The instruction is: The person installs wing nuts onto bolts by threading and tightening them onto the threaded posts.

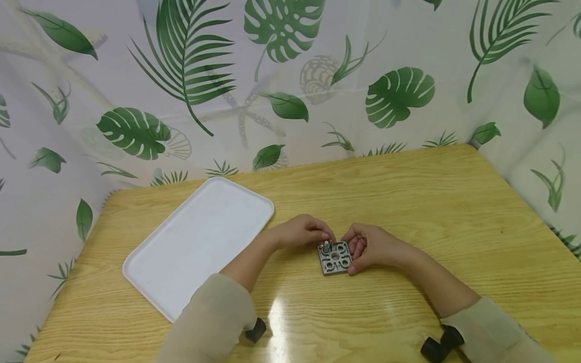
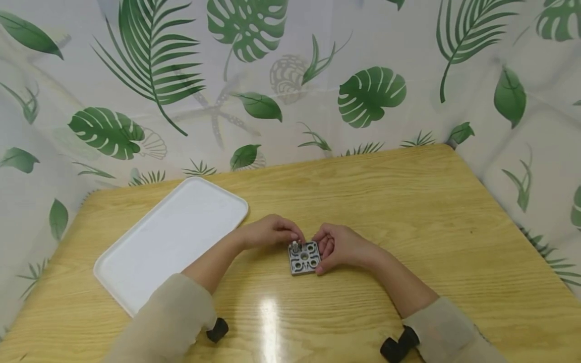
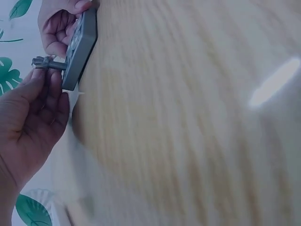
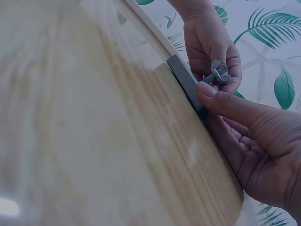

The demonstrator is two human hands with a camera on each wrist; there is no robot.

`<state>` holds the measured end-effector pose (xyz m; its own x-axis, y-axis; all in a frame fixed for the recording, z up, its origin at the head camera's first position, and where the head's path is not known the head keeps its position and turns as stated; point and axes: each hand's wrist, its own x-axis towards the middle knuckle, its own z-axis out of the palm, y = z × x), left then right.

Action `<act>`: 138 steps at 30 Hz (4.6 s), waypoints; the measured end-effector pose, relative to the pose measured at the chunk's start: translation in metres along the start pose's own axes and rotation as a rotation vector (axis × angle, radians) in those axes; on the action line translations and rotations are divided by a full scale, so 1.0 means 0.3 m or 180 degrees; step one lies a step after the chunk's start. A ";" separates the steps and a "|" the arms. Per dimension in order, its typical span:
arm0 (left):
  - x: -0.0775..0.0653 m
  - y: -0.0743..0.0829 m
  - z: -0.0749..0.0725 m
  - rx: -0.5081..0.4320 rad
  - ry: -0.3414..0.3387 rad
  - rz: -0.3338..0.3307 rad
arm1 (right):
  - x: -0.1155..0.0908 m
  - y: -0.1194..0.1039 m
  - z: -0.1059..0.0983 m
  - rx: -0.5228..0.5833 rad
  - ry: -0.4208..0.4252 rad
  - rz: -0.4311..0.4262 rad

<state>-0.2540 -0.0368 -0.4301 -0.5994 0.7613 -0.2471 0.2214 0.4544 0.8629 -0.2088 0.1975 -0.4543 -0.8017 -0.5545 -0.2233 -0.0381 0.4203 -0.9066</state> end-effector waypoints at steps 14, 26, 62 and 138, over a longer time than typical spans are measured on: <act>-0.143 -0.005 0.139 -0.0276 0.1482 -0.0177 | 0.001 0.002 0.002 -0.0033 0.0031 -0.0004; -0.120 -0.015 0.172 -0.0029 0.1581 -0.0006 | 0.006 0.005 0.000 -0.0018 0.0026 -0.0018; -0.125 -0.011 0.135 -0.0023 0.1341 -0.0178 | 0.004 0.005 0.002 0.0003 0.0027 0.0000; -0.113 -0.018 0.221 0.0136 0.2058 0.0191 | 0.001 0.017 -0.005 0.0049 0.0022 -0.0037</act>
<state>-0.1839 -0.0344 -0.4555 -0.9241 0.3601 0.1277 0.2913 0.4478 0.8453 -0.2102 0.2005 -0.4584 -0.8053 -0.5543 -0.2103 -0.0382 0.4026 -0.9146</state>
